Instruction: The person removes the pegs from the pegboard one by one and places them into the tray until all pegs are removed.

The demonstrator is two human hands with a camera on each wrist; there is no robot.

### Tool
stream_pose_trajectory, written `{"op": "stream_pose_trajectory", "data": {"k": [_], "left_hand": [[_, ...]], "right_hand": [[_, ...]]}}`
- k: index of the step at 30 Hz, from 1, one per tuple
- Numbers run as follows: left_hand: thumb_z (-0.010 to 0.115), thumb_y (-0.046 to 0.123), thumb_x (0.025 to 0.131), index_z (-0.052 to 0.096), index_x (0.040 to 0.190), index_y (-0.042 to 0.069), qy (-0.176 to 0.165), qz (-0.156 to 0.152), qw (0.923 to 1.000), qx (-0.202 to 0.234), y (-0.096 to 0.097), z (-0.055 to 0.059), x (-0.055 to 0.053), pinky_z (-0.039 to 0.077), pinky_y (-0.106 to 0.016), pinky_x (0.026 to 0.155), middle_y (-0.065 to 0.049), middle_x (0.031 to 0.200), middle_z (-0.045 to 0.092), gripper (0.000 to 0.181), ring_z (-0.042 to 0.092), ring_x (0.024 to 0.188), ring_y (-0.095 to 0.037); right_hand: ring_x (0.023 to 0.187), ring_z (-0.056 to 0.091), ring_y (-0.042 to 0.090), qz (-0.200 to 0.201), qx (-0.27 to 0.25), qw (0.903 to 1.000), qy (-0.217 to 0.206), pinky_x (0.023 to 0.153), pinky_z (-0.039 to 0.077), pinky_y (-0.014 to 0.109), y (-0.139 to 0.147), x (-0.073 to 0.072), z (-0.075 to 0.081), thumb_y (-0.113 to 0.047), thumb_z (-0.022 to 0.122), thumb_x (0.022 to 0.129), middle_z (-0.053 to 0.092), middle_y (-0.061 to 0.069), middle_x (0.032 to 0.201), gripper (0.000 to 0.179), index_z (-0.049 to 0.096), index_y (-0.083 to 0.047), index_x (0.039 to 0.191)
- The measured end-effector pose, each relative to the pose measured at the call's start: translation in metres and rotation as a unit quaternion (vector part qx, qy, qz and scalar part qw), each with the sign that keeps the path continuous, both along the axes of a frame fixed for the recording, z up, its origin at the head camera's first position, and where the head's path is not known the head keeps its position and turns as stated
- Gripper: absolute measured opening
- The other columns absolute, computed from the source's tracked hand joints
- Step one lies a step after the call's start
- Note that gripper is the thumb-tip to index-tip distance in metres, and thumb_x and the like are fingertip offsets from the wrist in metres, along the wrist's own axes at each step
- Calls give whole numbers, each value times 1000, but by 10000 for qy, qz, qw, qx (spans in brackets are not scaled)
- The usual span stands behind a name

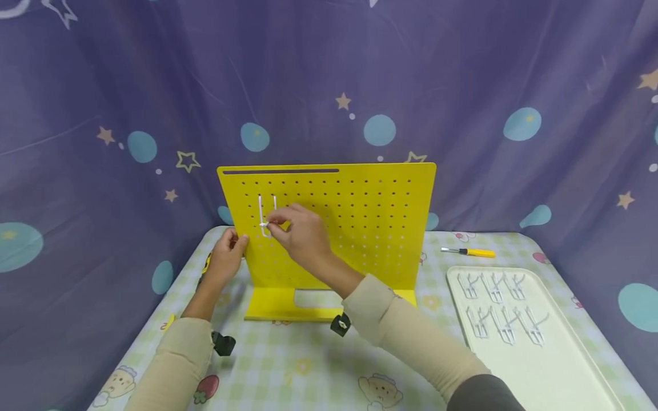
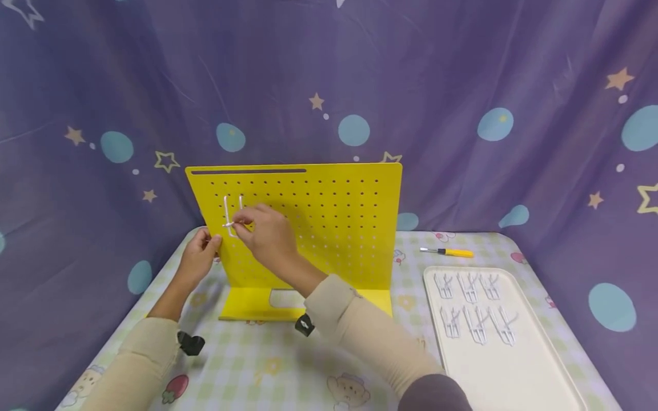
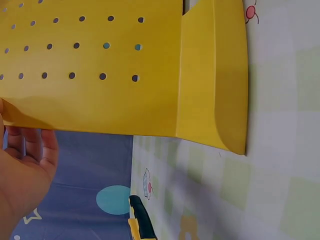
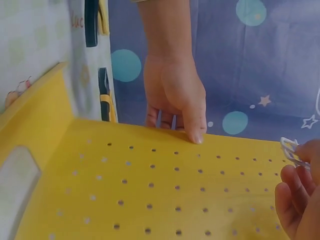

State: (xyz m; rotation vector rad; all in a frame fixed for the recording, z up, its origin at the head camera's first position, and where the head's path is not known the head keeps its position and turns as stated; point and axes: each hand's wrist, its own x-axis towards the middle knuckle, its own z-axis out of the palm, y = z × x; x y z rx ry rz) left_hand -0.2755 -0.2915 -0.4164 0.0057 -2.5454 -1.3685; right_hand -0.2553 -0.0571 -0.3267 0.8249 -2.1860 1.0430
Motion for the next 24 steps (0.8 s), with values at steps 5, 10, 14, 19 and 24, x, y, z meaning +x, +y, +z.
{"op": "stream_pose_trajectory", "data": {"k": [5, 10, 14, 19, 24], "left_hand": [[42, 48, 107, 46, 116, 7, -122, -101, 9999, 58, 0, 2, 1, 48, -28, 78, -10, 97, 51, 42, 53, 87, -21], [41, 50, 107, 45, 117, 8, -199, -71, 9997, 90, 0, 1, 0, 48, -30, 78, -10, 97, 51, 43, 53, 89, -26], [40, 49, 107, 45, 117, 8, -206, -62, 9998, 55, 0, 0, 0, 47, -30, 77, -10, 97, 50, 43, 52, 88, -26], [40, 49, 107, 44, 116, 6, -159, -77, 9998, 47, 0, 1, 1, 46, -31, 76, -12, 95, 50, 44, 51, 85, -25], [40, 48, 108, 44, 116, 5, -147, -71, 9999, 27, 0, 1, 2, 46, -30, 76, -13, 96, 51, 43, 52, 89, -31]], "right_hand": [[74, 67, 10, 193, -165, 9996, -105, 65, 52, 12, 27, 6, -2, -19, 77, 91, 73, -2, 89, 5, 78, -15, 93], [68, 62, 8, 271, -150, 9983, -487, 62, 52, 15, 58, 11, -7, -18, 77, 91, 73, -3, 90, 4, 77, -14, 92], [64, 60, 8, 266, -201, 9968, -732, 58, 52, 19, 88, 14, -14, -18, 78, 90, 73, -2, 89, 5, 77, -13, 91], [64, 60, 8, 77, -78, 9959, -901, 59, 52, 22, 128, 18, -23, -19, 78, 90, 74, -2, 90, 4, 77, -15, 90], [67, 62, 8, -182, 148, 9912, -1305, 61, 53, 24, 169, 27, -32, -23, 79, 90, 73, -4, 89, 6, 77, -18, 91]]}}
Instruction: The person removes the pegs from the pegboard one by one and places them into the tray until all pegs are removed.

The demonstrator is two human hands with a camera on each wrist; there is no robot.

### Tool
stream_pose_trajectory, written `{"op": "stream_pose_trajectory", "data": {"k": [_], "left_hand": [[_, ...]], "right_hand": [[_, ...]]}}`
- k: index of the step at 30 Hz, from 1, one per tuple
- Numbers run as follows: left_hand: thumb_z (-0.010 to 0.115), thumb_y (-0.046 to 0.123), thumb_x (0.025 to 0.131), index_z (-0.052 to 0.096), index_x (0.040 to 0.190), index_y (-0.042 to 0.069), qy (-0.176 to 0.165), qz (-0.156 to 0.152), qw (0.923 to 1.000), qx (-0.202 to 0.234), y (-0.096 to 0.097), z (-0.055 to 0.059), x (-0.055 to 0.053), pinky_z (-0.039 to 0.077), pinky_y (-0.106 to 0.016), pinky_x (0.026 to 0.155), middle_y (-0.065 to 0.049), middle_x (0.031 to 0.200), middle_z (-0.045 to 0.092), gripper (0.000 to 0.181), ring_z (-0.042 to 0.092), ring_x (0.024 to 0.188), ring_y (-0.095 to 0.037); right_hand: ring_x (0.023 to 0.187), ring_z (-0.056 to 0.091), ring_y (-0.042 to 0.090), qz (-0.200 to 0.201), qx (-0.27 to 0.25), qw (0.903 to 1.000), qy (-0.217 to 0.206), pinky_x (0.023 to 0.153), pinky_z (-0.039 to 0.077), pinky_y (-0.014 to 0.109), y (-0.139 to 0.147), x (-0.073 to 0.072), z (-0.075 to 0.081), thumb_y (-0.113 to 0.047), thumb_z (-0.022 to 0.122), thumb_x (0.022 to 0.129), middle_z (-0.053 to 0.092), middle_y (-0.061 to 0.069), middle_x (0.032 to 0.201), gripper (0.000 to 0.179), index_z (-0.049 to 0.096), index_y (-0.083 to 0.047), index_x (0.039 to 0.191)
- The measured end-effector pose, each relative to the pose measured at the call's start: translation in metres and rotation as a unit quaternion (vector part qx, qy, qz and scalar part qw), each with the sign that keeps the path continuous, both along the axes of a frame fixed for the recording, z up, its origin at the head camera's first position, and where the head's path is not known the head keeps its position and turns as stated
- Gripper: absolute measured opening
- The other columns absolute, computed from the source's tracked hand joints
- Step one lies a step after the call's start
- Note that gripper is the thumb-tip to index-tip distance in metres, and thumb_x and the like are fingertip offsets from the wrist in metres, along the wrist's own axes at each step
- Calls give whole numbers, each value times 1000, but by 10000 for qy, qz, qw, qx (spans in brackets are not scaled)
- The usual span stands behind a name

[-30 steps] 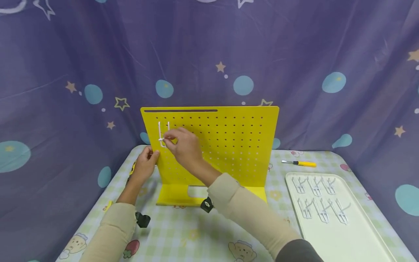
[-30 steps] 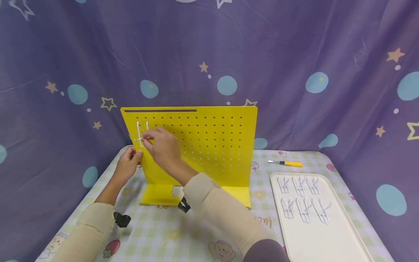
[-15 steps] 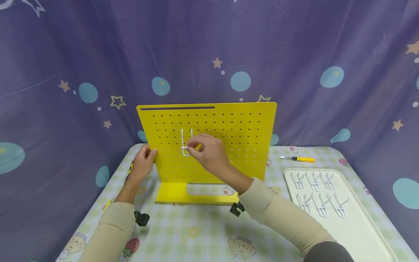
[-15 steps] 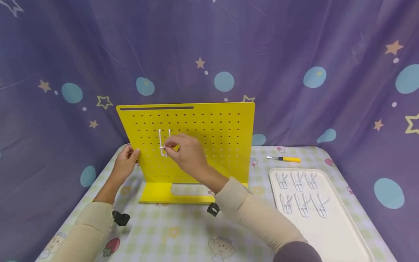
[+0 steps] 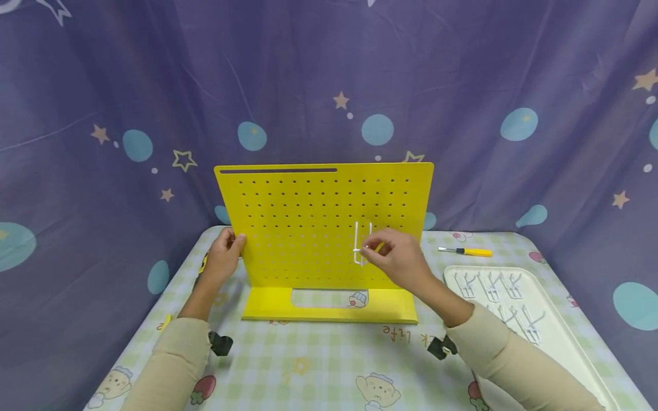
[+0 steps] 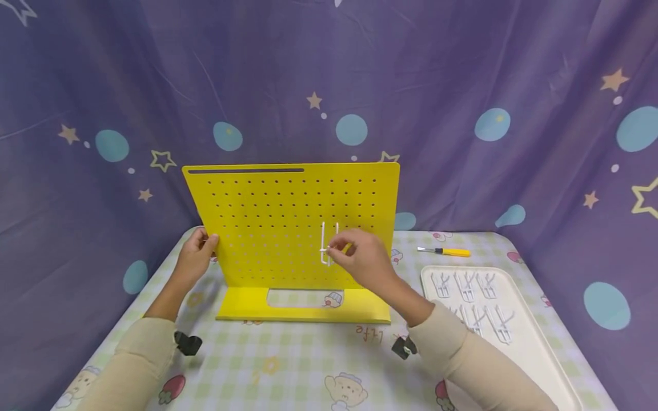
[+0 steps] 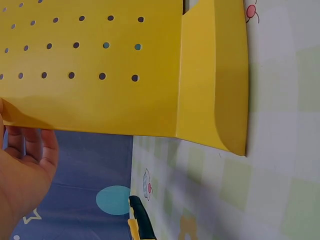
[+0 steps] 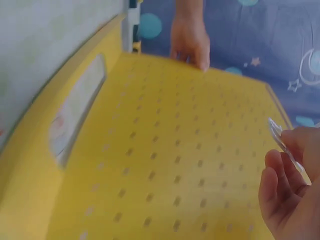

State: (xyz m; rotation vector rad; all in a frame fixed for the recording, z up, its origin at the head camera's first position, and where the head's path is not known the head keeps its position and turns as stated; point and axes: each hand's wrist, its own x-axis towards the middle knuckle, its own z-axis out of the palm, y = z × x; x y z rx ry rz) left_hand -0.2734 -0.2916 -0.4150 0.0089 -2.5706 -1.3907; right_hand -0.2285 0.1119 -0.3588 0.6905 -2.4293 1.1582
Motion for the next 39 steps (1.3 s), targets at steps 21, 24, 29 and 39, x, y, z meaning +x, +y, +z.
{"op": "stream_pose_trajectory", "data": {"k": [21, 24, 29, 39], "left_hand": [[40, 49, 107, 46, 118, 7, -25, 18, 10000, 22, 1, 0, -3, 48, -26, 77, -12, 97, 52, 44, 54, 92, -33], [41, 48, 108, 46, 118, 6, -5, 67, 10000, 48, 2, 1, -2, 48, -25, 76, -11, 96, 51, 43, 53, 90, -31], [40, 49, 107, 45, 117, 6, -46, 92, 9999, -32, 1, -1, -1, 47, -26, 75, -10, 94, 50, 44, 52, 85, -25], [40, 48, 108, 44, 116, 6, 41, 9, 10000, -44, -1, -4, -4, 48, -24, 74, -10, 93, 49, 43, 52, 85, -27]], "right_hand": [[69, 61, 3, 161, 533, 9850, -1636, 60, 52, 25, 145, 41, -82, -18, 77, 90, 70, -11, 77, 7, 73, -23, 87], [70, 60, 3, 39, 522, 9801, -1914, 55, 52, 27, 161, 49, -89, -22, 77, 91, 69, -10, 78, 6, 72, -24, 88], [70, 60, 3, 62, 472, 9717, -2312, 54, 53, 28, 186, 61, -96, -23, 75, 93, 69, -9, 79, 6, 72, -22, 88], [69, 59, 1, 866, 468, 9714, -2162, 55, 49, 24, 221, 85, -121, -12, 73, 92, 69, -13, 81, 14, 69, -23, 86]]}}
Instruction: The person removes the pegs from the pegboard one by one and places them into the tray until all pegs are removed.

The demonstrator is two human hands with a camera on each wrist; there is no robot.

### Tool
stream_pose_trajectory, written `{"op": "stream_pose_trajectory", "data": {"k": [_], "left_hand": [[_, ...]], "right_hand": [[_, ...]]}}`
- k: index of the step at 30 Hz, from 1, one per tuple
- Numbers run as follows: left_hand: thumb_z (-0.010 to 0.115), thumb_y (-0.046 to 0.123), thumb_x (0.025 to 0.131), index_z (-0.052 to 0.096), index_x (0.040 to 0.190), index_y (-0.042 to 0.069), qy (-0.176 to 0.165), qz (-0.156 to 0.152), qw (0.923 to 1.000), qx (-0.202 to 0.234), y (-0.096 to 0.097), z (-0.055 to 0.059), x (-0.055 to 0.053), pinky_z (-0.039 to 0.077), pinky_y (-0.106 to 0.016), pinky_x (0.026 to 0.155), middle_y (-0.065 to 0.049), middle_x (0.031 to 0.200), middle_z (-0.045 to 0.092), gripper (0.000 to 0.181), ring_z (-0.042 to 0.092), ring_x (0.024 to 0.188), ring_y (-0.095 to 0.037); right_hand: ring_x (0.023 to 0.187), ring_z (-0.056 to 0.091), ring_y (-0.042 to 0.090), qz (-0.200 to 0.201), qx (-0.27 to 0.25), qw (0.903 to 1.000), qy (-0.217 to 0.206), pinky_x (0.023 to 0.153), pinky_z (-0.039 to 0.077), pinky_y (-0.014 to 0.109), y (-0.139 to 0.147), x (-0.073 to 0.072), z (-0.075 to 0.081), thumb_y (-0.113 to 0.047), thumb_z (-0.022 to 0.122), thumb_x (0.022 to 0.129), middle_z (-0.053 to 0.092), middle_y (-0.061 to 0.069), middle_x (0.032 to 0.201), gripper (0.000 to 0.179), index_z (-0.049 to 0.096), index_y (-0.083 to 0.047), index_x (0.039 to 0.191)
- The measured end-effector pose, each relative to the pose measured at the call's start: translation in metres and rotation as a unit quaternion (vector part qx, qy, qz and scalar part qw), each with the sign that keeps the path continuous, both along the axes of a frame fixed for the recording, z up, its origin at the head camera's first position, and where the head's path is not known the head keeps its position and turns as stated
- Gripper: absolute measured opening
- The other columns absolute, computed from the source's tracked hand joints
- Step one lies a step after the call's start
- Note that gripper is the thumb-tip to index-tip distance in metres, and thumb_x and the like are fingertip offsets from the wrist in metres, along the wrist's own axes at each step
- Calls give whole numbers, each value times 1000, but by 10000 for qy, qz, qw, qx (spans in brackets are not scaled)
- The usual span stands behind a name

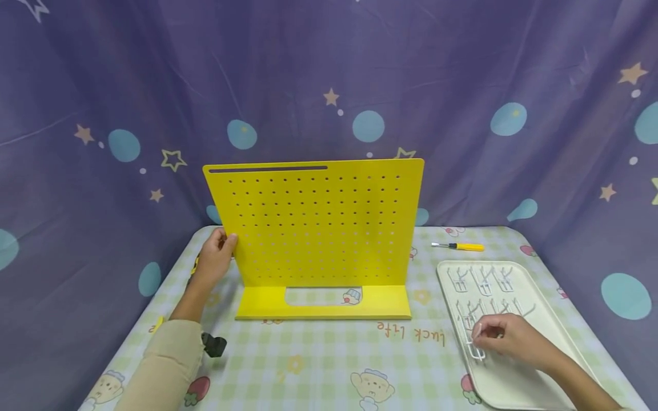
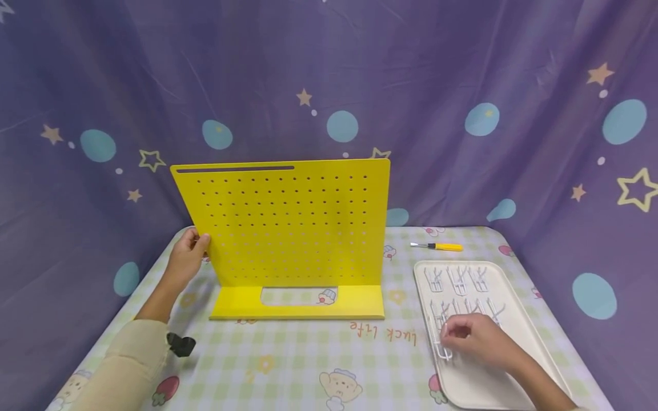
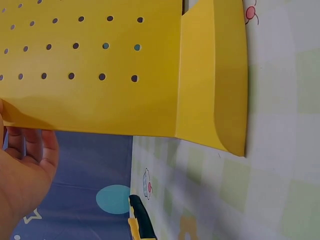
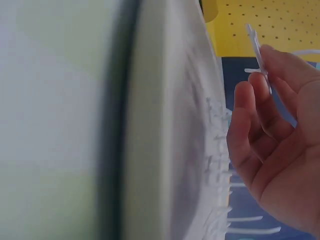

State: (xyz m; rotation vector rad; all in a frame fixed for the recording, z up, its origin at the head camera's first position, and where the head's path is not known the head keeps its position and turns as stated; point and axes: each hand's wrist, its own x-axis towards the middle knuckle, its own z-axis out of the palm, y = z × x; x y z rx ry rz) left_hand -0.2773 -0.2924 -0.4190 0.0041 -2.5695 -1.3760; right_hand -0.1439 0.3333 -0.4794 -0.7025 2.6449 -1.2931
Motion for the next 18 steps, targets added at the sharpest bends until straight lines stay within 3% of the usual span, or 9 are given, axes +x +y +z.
{"op": "stream_pose_trajectory", "data": {"k": [7, 14, 18], "left_hand": [[41, 50, 107, 46, 116, 6, -60, 64, 10000, 4, 0, 0, -1, 47, -25, 73, -9, 92, 49, 45, 51, 81, -22], [40, 47, 108, 45, 114, 6, -36, 31, 10000, 41, 1, 1, -1, 48, -24, 74, -9, 93, 50, 42, 53, 85, -27], [40, 48, 108, 45, 113, 7, -94, 102, 9999, 21, 1, 1, -1, 48, -24, 74, -9, 94, 49, 41, 52, 84, -23]], "right_hand": [[67, 60, 4, 141, -31, 9999, 47, 58, 49, 23, 13, 11, -14, -10, 73, 92, 67, -13, 79, 15, 70, -24, 86], [66, 58, 1, 110, 192, 9997, 110, 57, 47, 22, 19, 16, -18, -10, 74, 91, 67, -16, 77, 17, 70, -25, 85], [67, 56, -1, 44, 331, 9994, 51, 57, 45, 21, 21, 19, -22, -11, 75, 89, 64, -18, 76, 18, 70, -27, 84]]}}
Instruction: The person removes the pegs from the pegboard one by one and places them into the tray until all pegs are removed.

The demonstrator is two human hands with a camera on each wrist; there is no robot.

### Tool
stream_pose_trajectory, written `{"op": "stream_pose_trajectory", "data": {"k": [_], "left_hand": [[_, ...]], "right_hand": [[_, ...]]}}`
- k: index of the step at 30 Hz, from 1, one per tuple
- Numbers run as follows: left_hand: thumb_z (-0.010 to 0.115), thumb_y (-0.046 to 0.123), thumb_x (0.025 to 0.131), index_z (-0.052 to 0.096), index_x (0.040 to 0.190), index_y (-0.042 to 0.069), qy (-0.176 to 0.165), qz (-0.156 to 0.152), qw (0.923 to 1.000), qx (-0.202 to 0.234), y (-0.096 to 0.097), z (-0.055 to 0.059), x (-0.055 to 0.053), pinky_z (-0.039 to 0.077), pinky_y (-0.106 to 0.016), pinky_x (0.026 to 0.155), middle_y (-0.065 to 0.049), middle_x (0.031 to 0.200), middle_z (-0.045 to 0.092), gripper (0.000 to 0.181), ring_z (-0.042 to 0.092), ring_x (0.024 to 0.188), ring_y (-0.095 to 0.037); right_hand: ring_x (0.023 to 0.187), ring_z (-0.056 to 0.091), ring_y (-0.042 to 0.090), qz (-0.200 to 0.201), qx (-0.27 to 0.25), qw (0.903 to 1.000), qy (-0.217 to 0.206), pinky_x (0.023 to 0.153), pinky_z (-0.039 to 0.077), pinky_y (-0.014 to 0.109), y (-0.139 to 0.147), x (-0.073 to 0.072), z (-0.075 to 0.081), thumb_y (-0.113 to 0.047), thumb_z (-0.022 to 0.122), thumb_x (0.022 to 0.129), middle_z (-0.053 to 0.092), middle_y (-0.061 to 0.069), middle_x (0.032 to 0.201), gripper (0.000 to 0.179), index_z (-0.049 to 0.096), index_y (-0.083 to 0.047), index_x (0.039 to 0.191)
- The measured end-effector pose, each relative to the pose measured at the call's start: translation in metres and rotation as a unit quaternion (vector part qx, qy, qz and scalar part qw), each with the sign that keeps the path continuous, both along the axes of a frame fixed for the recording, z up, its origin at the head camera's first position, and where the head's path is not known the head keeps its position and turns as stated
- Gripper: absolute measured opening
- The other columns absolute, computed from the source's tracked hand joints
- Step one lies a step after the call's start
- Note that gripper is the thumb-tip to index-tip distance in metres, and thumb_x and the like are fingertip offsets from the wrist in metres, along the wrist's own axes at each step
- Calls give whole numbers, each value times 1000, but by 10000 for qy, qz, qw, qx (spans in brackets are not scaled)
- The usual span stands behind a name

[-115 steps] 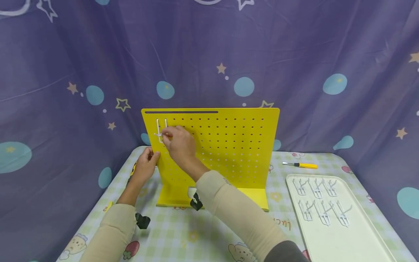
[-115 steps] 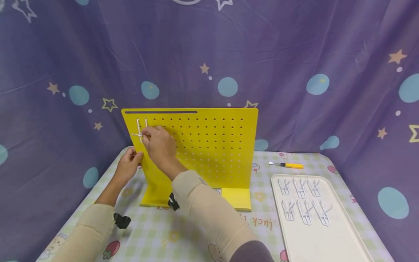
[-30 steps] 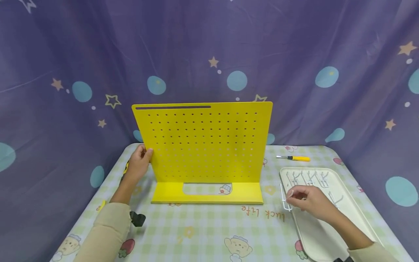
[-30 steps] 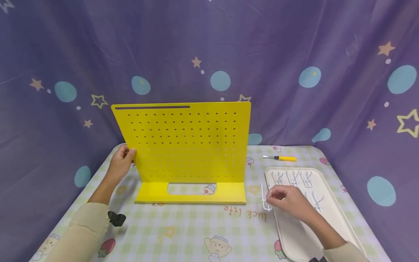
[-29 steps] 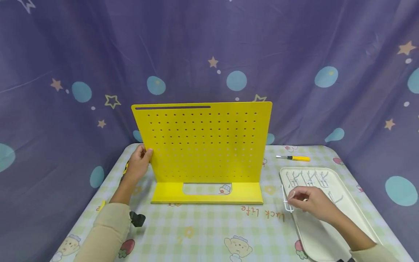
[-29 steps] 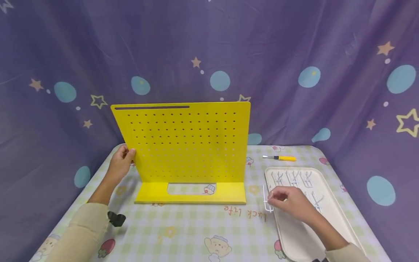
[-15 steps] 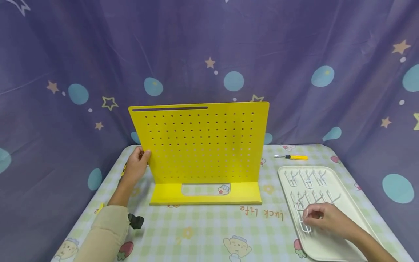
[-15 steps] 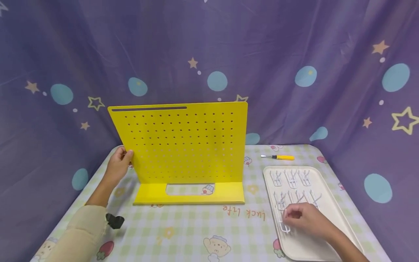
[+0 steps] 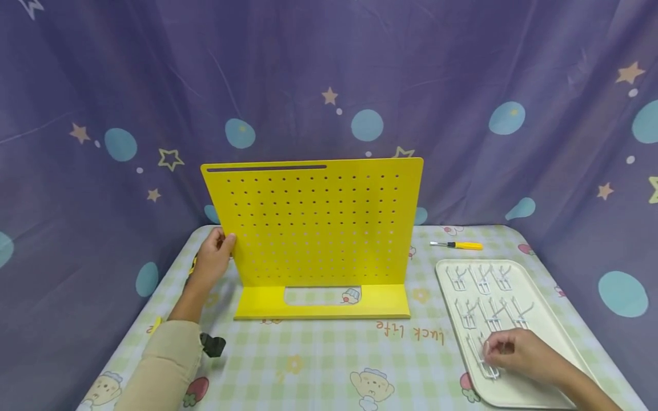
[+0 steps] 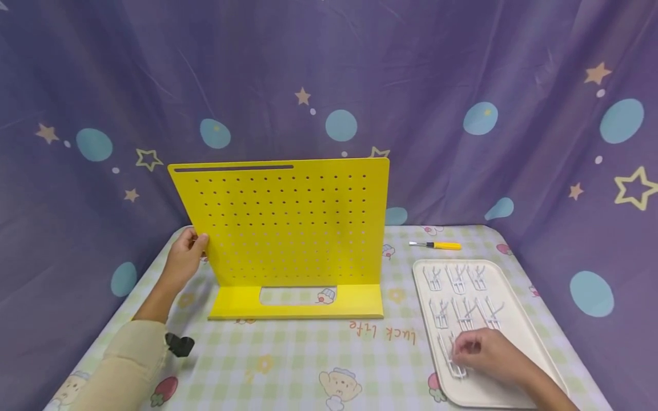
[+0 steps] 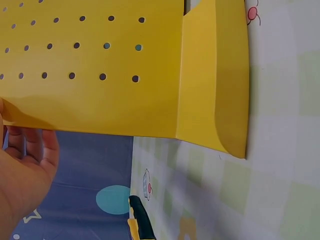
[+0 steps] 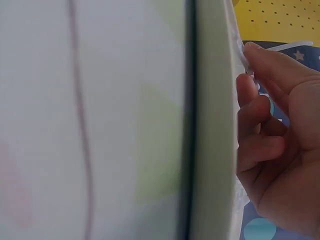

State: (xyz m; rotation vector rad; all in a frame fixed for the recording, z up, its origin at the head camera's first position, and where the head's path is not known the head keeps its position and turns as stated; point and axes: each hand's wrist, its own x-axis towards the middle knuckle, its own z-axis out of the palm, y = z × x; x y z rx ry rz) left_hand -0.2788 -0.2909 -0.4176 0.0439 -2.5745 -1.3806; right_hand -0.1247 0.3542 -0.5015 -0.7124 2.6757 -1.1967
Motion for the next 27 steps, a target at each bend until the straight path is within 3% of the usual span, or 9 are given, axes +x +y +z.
{"op": "stream_pose_trajectory", "data": {"k": [13, 19, 21, 23, 27], "left_hand": [[37, 52, 107, 44, 115, 6, -68, -26, 9999, -104, 3, 4, 0, 47, -30, 76, -12, 97, 50, 47, 52, 85, -26], [37, 53, 106, 43, 130, 5, -200, 20, 9990, -388, 4, 8, 7, 47, -34, 80, -17, 112, 54, 54, 54, 97, -29], [40, 49, 107, 41, 136, 4, -80, 211, 9986, -479, 7, 12, 10, 47, -32, 79, -18, 122, 53, 54, 55, 104, -28], [45, 43, 105, 41, 138, 4, 193, 618, 9972, -366, 14, 19, 14, 46, -27, 78, -17, 130, 49, 51, 54, 108, -26], [51, 30, 102, 46, 135, 5, 1040, 1318, 9858, -41, 31, 41, 29, 45, -19, 79, -15, 133, 44, 42, 52, 109, -22]], "right_hand": [[68, 55, -1, 4, 73, 10000, 46, 56, 44, 21, 7, 4, -7, -14, 78, 88, 64, -18, 77, 16, 72, -29, 89], [68, 55, -4, -9, 309, 9995, 15, 56, 45, 20, 14, 5, -1, -12, 77, 88, 63, -20, 78, 16, 73, -26, 93], [67, 54, -4, 17, 314, 9995, -59, 55, 45, 21, 20, 4, 5, -9, 75, 89, 64, -19, 80, 15, 73, -21, 97], [67, 55, -3, 38, 294, 9996, -6, 54, 44, 21, 27, 1, 15, -6, 74, 90, 64, -18, 82, 15, 72, -16, 101], [69, 56, -2, -170, 538, 9968, 566, 55, 43, 21, 36, -6, 45, -6, 73, 91, 63, -18, 84, 16, 72, -14, 105]]}}
